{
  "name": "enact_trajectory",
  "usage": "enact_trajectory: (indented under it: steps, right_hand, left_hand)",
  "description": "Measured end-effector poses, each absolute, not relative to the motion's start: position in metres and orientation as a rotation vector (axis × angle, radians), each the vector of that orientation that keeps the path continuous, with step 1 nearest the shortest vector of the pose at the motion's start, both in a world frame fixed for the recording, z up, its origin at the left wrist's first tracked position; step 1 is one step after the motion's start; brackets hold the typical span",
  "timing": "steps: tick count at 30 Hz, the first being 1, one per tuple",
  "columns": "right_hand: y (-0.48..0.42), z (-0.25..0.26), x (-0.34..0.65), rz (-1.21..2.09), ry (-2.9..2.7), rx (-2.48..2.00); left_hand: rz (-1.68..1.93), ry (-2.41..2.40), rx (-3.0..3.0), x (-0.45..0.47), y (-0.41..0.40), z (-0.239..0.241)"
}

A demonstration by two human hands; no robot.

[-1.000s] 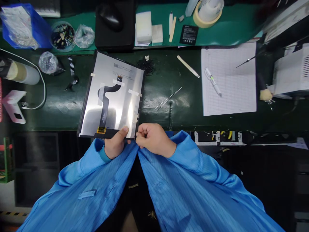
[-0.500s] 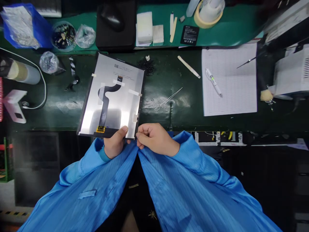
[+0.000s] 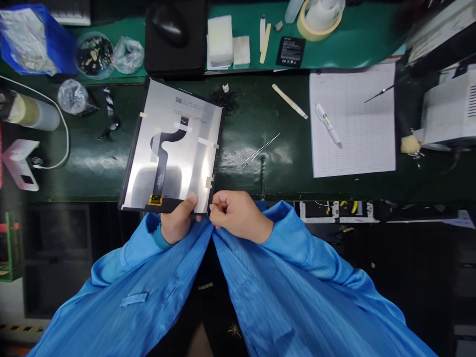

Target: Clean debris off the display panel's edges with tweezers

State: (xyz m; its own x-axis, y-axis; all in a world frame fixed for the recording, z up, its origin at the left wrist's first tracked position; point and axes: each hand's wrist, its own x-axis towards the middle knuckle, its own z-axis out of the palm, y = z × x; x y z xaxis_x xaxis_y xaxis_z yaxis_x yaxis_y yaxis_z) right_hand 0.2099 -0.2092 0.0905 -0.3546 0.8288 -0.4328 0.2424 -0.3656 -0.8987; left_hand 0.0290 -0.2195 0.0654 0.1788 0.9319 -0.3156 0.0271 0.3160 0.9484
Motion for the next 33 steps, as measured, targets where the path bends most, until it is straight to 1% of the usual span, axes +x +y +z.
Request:
enact_trajectory:
  steps: [4, 7, 11, 16, 18, 25, 33]
  right_hand:
    - [-0.202, 0.096, 0.216, 1.931, -1.392, -1.325]
    - [-0.2, 0.097, 0.218, 1.992, -1.355, -1.307]
    - [-0.203, 0.095, 0.216, 1.952, -1.369, -1.352]
    - [-0.209, 0.09, 0.21, 1.762, -1.446, -1.439]
    - [-0.209, 0.089, 0.209, 1.735, -1.445, -1.438]
    - [-0.203, 0.096, 0.215, 1.937, -1.363, -1.301]
    - [-0.202, 0.096, 0.219, 1.982, -1.346, -1.252]
  left_hand:
    - [0.886, 1.174, 1.021, 0.03, -0.217, 0.069]
    - [0.888, 1.181, 1.039, 0.03, -0.216, 0.071]
    - [0.851, 1.175, 1.047, 0.029, -0.217, 0.07]
    - [0.859, 1.186, 1.044, 0.029, -0.218, 0.067]
    - [0.871, 1.176, 1.036, 0.03, -0.218, 0.066]
    - [1.0, 1.109, 0.94, 0.033, -0.215, 0.068]
    - [0.991, 1.118, 0.91, 0.034, -0.213, 0.07]
